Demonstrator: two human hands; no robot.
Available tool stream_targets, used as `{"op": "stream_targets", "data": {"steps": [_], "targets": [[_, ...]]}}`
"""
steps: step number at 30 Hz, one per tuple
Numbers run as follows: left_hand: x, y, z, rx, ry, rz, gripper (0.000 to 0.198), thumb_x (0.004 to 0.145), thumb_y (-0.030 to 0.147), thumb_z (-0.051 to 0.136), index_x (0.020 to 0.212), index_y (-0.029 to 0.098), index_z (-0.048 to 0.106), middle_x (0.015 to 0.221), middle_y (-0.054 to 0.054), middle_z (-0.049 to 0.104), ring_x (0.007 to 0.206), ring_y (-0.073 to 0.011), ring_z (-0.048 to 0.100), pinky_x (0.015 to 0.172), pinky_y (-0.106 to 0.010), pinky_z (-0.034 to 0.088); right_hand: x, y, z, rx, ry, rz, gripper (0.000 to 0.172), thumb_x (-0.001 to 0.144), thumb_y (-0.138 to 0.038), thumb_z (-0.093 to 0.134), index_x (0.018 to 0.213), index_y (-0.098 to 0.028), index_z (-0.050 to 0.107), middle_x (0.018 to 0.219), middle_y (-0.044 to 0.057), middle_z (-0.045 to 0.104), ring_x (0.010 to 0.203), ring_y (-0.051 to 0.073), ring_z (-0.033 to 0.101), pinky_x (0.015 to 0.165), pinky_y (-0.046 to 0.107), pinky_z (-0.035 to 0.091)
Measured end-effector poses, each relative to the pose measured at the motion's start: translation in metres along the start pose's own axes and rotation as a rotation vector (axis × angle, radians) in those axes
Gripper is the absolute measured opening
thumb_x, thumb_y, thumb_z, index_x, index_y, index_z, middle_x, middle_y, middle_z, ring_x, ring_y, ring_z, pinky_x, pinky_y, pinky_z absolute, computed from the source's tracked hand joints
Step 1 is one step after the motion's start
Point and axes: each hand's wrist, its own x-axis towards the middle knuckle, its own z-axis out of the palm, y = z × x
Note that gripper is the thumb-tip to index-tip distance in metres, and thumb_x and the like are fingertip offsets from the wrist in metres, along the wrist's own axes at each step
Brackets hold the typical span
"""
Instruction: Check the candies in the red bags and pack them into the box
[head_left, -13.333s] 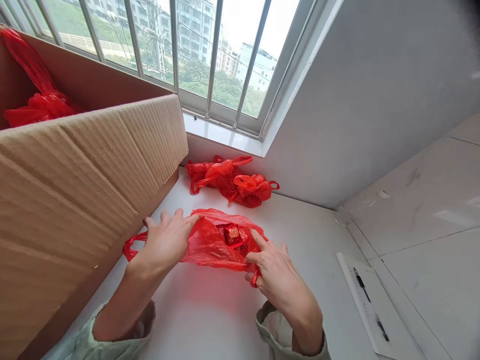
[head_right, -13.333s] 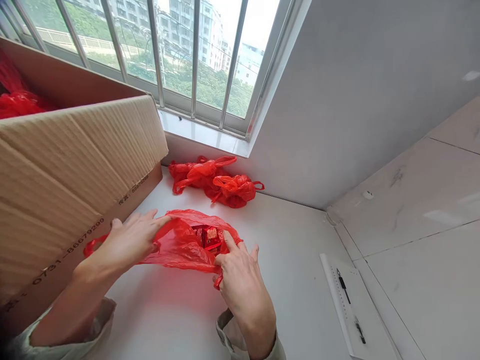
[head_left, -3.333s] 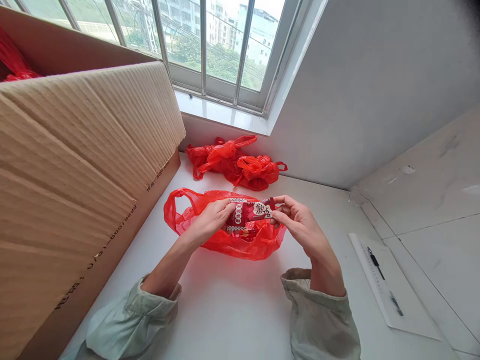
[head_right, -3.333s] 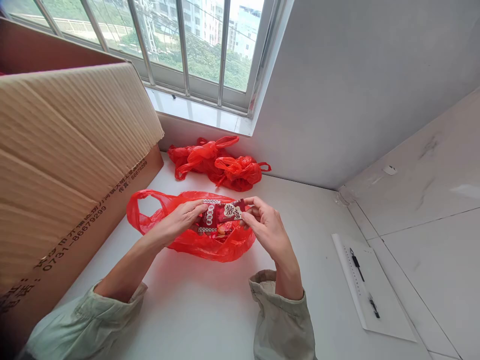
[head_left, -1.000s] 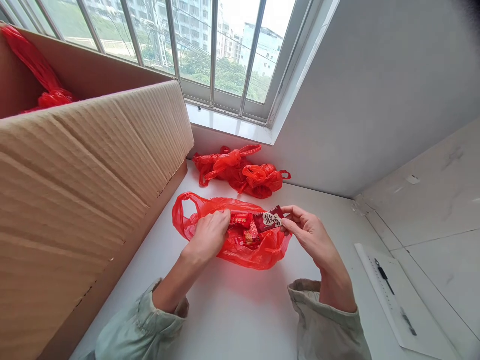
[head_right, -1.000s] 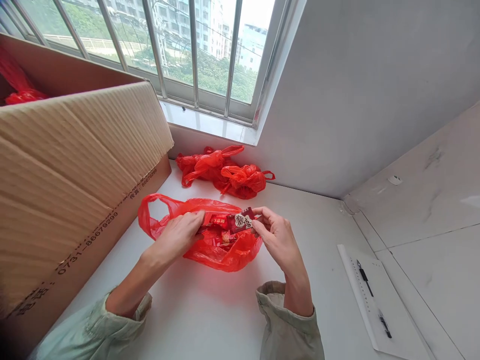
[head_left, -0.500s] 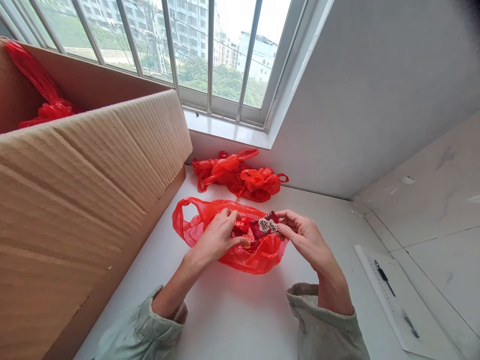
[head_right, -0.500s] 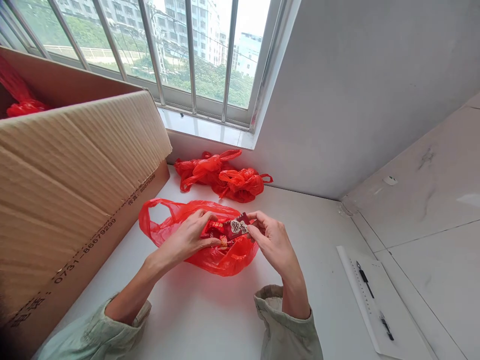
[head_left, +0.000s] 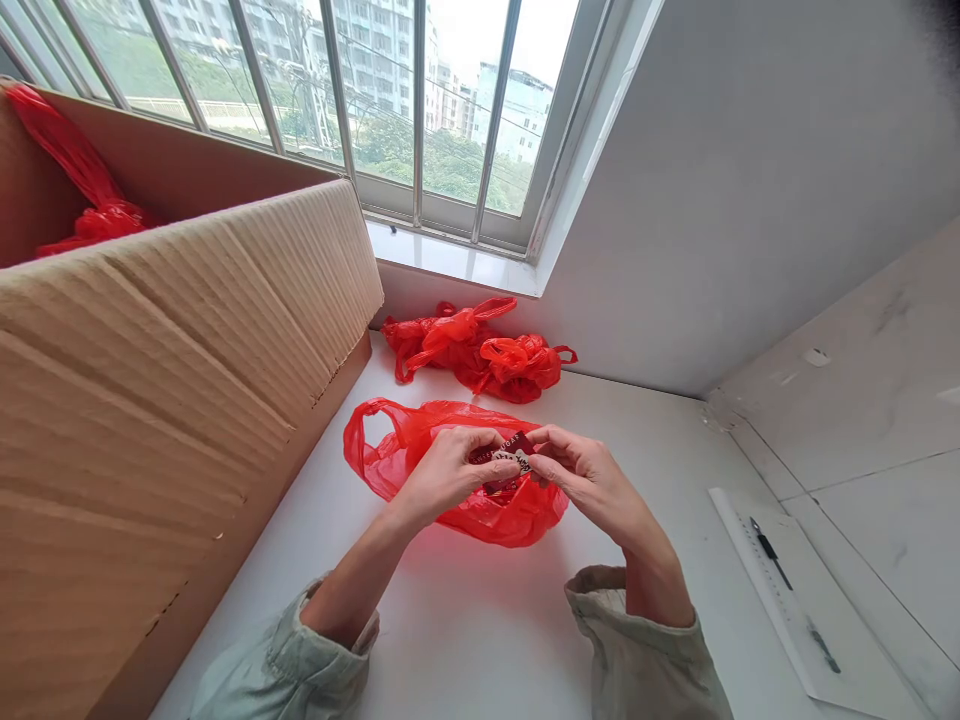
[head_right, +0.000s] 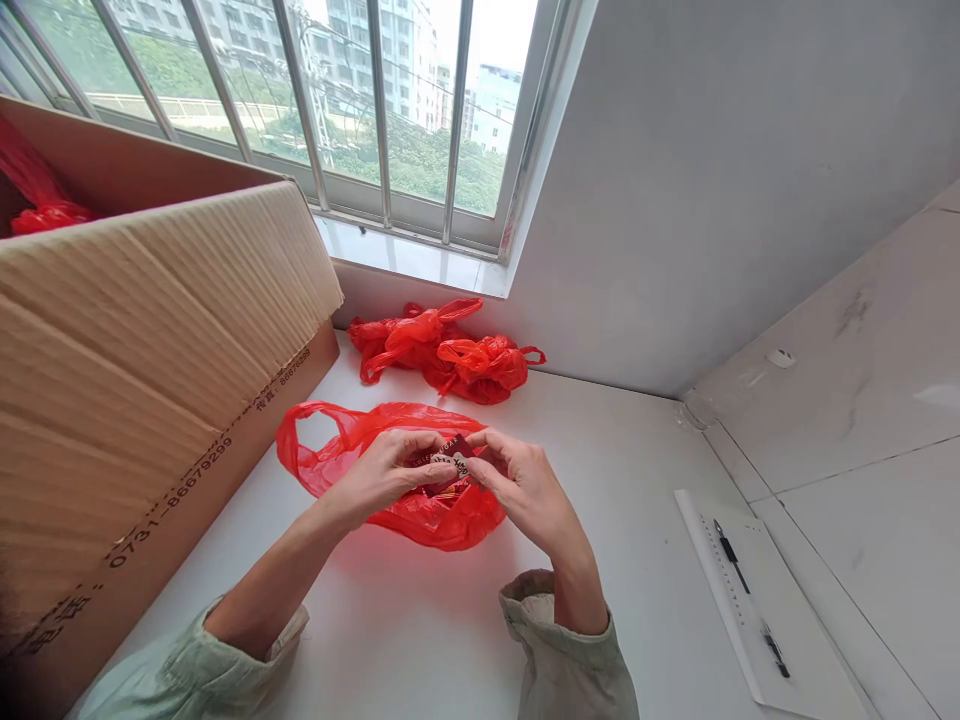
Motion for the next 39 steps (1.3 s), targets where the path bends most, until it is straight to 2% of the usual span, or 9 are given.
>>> {"op": "stream_targets", "data": {"steps": [7, 14, 18, 25, 30, 35, 37, 39], "targets": [[-0.001, 0.002, -0.003, -0.044, -0.042, -0.069, 0.014, 0.079, 0.026, 0.064, 0.070, 0.016, 0.065, 0.068, 0.001, 0.062, 0.067, -0.0144, 0.057, 0.061, -0.024, 0.044, 0.001, 0.000, 0.003, 0.013, -0.056, 0.005, 0.021, 0.092, -0.032, 0.052, 0.103, -0.021, 0.067, 0.086, 0.001, 0.070, 0.080, 0.016, 0.063, 0.074, 0.026, 0.046], [-0.002, 0.001, -0.011, -0.038, -0.118, -0.036, 0.027, 0.088, 0.038, 0.061, 0.074, 0.015, 0.066, 0.072, -0.001, 0.065, 0.068, -0.0143, 0.060, 0.062, -0.023, 0.047, 0.002, 0.002, 0.005, -0.049, -0.029, -0.009, 0.019, 0.091, -0.031, 0.053, 0.094, -0.020, 0.067, 0.078, -0.001, 0.065, 0.071, 0.013, 0.057, 0.068, 0.025, 0.043], [-0.001, 0.001, -0.014, -0.041, -0.060, -0.055, 0.027, 0.087, 0.038, 0.061, 0.074, 0.015, 0.066, 0.071, -0.002, 0.068, 0.065, -0.0147, 0.063, 0.057, -0.021, 0.046, 0.002, 0.001, 0.005, -0.055, -0.020, 0.005, 0.018, 0.091, -0.029, 0.052, 0.096, -0.020, 0.067, 0.083, 0.000, 0.067, 0.075, 0.014, 0.058, 0.070, 0.025, 0.044], [-0.004, 0.005, -0.010, 0.145, 0.013, -0.014, 0.017, 0.082, 0.028, 0.065, 0.072, 0.016, 0.072, 0.064, -0.001, 0.067, 0.059, -0.0139, 0.060, 0.055, -0.021, 0.045, 0.005, -0.003, 0.010, -0.069, 0.041, -0.029, 0.016, 0.088, -0.027, 0.054, 0.086, -0.020, 0.069, 0.082, 0.000, 0.068, 0.076, 0.014, 0.061, 0.070, 0.024, 0.045], [-0.004, 0.004, -0.009, 0.126, 0.000, -0.010, 0.021, 0.084, 0.033, 0.064, 0.076, 0.017, 0.074, 0.065, 0.000, 0.068, 0.058, -0.0134, 0.060, 0.054, -0.020, 0.044, 0.008, -0.001, 0.013, 0.000, 0.094, -0.036, 0.013, 0.084, -0.025, 0.058, 0.078, -0.019, 0.068, 0.071, -0.001, 0.066, 0.069, 0.015, 0.061, 0.069, 0.025, 0.047], [-0.001, 0.004, -0.015, 0.164, 0.054, -0.015, 0.023, 0.085, 0.038, 0.063, 0.084, 0.018, 0.074, 0.075, -0.002, 0.072, 0.065, -0.0167, 0.064, 0.058, -0.023, 0.047, 0.014, 0.001, 0.019, -0.031, 0.199, -0.042, 0.013, 0.083, -0.025, 0.059, 0.075, -0.020, 0.068, 0.072, 0.000, 0.068, 0.069, 0.015, 0.061, 0.068, 0.025, 0.046], [-0.001, 0.005, -0.018, 0.240, 0.087, -0.008, 0.023, 0.086, 0.038, 0.061, 0.085, 0.018, 0.072, 0.081, -0.002, 0.073, 0.070, -0.0179, 0.065, 0.062, -0.024, 0.048, 0.015, 0.002, 0.020, -0.077, 0.207, -0.034, 0.014, 0.085, -0.025, 0.056, 0.081, -0.021, 0.069, 0.078, 0.000, 0.071, 0.074, 0.016, 0.063, 0.072, 0.026, 0.046], [-0.001, 0.005, -0.021, 0.448, 0.114, -0.017, 0.021, 0.090, 0.034, 0.056, 0.085, 0.019, 0.070, 0.083, -0.002, 0.072, 0.073, -0.0177, 0.065, 0.065, -0.025, 0.046, 0.014, 0.003, 0.022, -0.166, 0.181, -0.004, 0.016, 0.087, -0.025, 0.053, 0.090, -0.022, 0.069, 0.085, 0.001, 0.072, 0.078, 0.017, 0.064, 0.075, 0.027, 0.045]]}}
